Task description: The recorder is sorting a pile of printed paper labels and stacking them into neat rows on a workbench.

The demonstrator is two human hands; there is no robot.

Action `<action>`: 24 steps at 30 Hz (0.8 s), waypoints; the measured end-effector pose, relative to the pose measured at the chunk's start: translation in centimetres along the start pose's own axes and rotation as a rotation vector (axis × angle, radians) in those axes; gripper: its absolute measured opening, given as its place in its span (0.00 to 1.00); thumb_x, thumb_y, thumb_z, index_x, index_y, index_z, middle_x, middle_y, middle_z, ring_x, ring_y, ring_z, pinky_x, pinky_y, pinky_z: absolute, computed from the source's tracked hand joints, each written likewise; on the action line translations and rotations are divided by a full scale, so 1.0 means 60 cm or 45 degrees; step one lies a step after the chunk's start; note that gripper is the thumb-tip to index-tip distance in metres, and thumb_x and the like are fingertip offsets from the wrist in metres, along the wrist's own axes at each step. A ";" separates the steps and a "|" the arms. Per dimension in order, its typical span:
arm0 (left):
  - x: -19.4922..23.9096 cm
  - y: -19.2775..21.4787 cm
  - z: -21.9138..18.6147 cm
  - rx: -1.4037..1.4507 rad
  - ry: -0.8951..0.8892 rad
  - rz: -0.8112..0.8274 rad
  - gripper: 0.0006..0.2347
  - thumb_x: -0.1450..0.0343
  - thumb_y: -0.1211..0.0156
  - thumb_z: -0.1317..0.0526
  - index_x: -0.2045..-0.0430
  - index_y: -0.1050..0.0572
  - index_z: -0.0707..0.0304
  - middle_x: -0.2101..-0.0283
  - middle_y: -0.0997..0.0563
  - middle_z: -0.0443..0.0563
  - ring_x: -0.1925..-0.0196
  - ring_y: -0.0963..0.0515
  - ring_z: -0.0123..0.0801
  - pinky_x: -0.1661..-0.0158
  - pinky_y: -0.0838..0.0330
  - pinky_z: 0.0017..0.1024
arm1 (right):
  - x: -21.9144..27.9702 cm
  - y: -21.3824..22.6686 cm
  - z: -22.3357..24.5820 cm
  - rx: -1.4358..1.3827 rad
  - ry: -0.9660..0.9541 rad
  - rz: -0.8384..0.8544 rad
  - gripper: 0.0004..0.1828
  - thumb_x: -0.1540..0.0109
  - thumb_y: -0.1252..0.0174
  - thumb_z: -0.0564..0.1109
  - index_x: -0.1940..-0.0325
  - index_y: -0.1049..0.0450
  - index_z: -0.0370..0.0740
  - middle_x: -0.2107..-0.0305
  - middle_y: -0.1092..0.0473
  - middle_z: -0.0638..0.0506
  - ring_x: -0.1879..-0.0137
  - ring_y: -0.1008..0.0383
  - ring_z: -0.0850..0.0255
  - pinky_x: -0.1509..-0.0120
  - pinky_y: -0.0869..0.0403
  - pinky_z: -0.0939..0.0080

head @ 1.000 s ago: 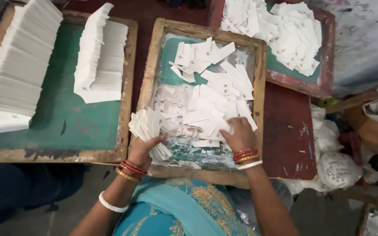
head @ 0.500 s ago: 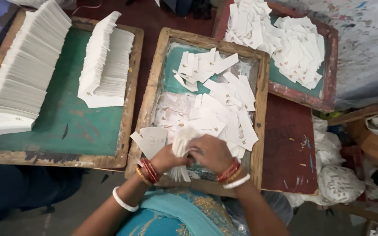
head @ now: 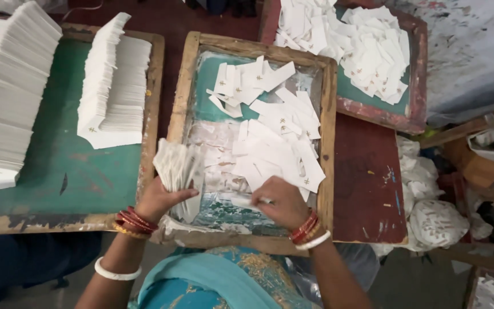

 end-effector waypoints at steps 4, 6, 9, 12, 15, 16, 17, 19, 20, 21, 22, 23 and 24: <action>0.011 -0.110 -0.017 0.028 0.169 0.322 0.29 0.44 0.26 0.60 0.46 0.29 0.55 0.57 0.17 0.41 0.55 0.18 0.24 0.54 0.21 0.26 | -0.007 0.019 0.118 -0.199 0.275 0.019 0.06 0.45 0.33 0.41 0.64 0.19 0.47 0.68 0.21 0.57 0.59 0.23 0.61 0.56 0.23 0.60; 0.034 -0.205 -0.017 0.135 -0.054 0.742 0.26 0.40 0.24 0.63 0.47 0.27 0.67 0.53 0.17 0.49 0.51 0.20 0.28 0.49 0.25 0.29 | -0.016 0.019 0.142 -0.044 0.317 -0.087 0.06 0.46 0.34 0.41 0.65 0.20 0.47 0.68 0.21 0.56 0.60 0.22 0.60 0.54 0.24 0.58; 0.048 -0.233 -0.008 0.132 0.351 0.696 0.17 0.36 0.29 0.63 0.55 0.22 0.73 0.65 0.15 0.56 0.62 0.16 0.36 0.59 0.21 0.33 | -0.008 0.010 0.072 0.064 0.144 -0.179 0.05 0.41 0.32 0.46 0.62 0.19 0.49 0.68 0.22 0.56 0.61 0.22 0.59 0.54 0.24 0.57; 0.023 -0.194 0.016 0.502 0.296 0.471 0.13 0.37 0.34 0.66 0.60 0.24 0.69 0.66 0.17 0.53 0.66 0.16 0.37 0.62 0.19 0.35 | 0.057 0.072 -0.138 0.315 -0.474 -0.554 0.18 0.43 0.31 0.49 0.51 0.21 0.44 0.57 0.25 0.46 0.53 0.23 0.49 0.51 0.24 0.51; 0.008 -0.117 0.021 0.378 0.164 0.128 0.12 0.38 0.33 0.69 0.63 0.23 0.69 0.66 0.18 0.51 0.64 0.17 0.33 0.60 0.20 0.31 | 0.095 0.138 -0.219 0.709 -0.697 -0.571 0.31 0.50 0.26 0.53 0.46 0.23 0.40 0.56 0.29 0.40 0.50 0.27 0.43 0.50 0.26 0.45; 0.011 -0.106 0.012 0.376 0.164 0.129 0.12 0.38 0.33 0.69 0.63 0.23 0.69 0.66 0.18 0.51 0.64 0.17 0.33 0.60 0.20 0.31 | 0.099 0.134 -0.226 0.708 -0.698 -0.573 0.31 0.50 0.26 0.53 0.46 0.23 0.40 0.56 0.29 0.40 0.50 0.27 0.43 0.50 0.26 0.45; 0.016 -0.090 0.007 0.432 0.179 0.064 0.12 0.38 0.34 0.70 0.63 0.23 0.70 0.66 0.18 0.52 0.64 0.17 0.34 0.61 0.21 0.32 | 0.106 0.133 -0.232 0.655 -0.698 -0.610 0.27 0.50 0.26 0.51 0.50 0.22 0.40 0.56 0.28 0.41 0.51 0.26 0.45 0.51 0.25 0.47; 0.022 -0.068 -0.003 0.491 0.196 -0.003 0.11 0.38 0.34 0.70 0.63 0.23 0.71 0.66 0.18 0.52 0.65 0.17 0.35 0.62 0.22 0.32 | 0.124 0.136 -0.236 0.602 -0.697 -0.641 0.23 0.50 0.26 0.50 0.55 0.22 0.41 0.56 0.27 0.42 0.51 0.24 0.46 0.52 0.25 0.49; 0.022 -0.060 -0.017 0.473 0.125 -0.007 0.11 0.37 0.34 0.70 0.62 0.24 0.71 0.67 0.19 0.52 0.65 0.18 0.35 0.63 0.23 0.32 | 0.146 0.135 -0.261 0.347 -0.871 -0.635 0.19 0.45 0.28 0.49 0.52 0.20 0.40 0.61 0.24 0.43 0.56 0.23 0.50 0.53 0.25 0.53; 0.021 -0.051 -0.034 0.455 0.048 -0.014 0.11 0.35 0.35 0.70 0.61 0.24 0.71 0.69 0.19 0.53 0.66 0.18 0.35 0.63 0.24 0.32 | 0.164 0.128 -0.283 0.088 -1.032 -0.621 0.16 0.39 0.30 0.47 0.50 0.19 0.40 0.66 0.21 0.43 0.60 0.22 0.54 0.54 0.24 0.57; 0.019 -0.047 -0.034 0.457 0.046 -0.021 0.11 0.35 0.35 0.70 0.61 0.24 0.71 0.69 0.19 0.53 0.66 0.18 0.35 0.63 0.24 0.32 | 0.169 0.133 -0.278 0.089 -1.026 -0.617 0.16 0.39 0.30 0.47 0.50 0.19 0.40 0.66 0.21 0.43 0.60 0.22 0.54 0.54 0.24 0.57; 0.019 -0.038 -0.030 0.491 0.063 -0.068 0.11 0.36 0.35 0.70 0.62 0.24 0.70 0.68 0.19 0.51 0.66 0.18 0.35 0.63 0.24 0.31 | 0.174 0.132 -0.275 -0.319 -0.928 -0.748 0.17 0.41 0.30 0.45 0.50 0.21 0.37 0.65 0.21 0.45 0.61 0.22 0.59 0.56 0.24 0.61; 0.019 -0.029 -0.025 0.526 0.080 -0.116 0.11 0.36 0.35 0.71 0.62 0.24 0.70 0.67 0.18 0.50 0.66 0.17 0.34 0.63 0.23 0.31 | 0.178 0.131 -0.272 -0.727 -0.814 -0.864 0.18 0.42 0.29 0.42 0.51 0.23 0.33 0.63 0.20 0.47 0.61 0.21 0.65 0.58 0.23 0.65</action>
Point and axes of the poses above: each hand's wrist, its own x-axis away from the middle knuckle, its own y-axis out of the back of the hand, z = x × y, the point moved 10 cm from there along -x, towards the middle knuckle
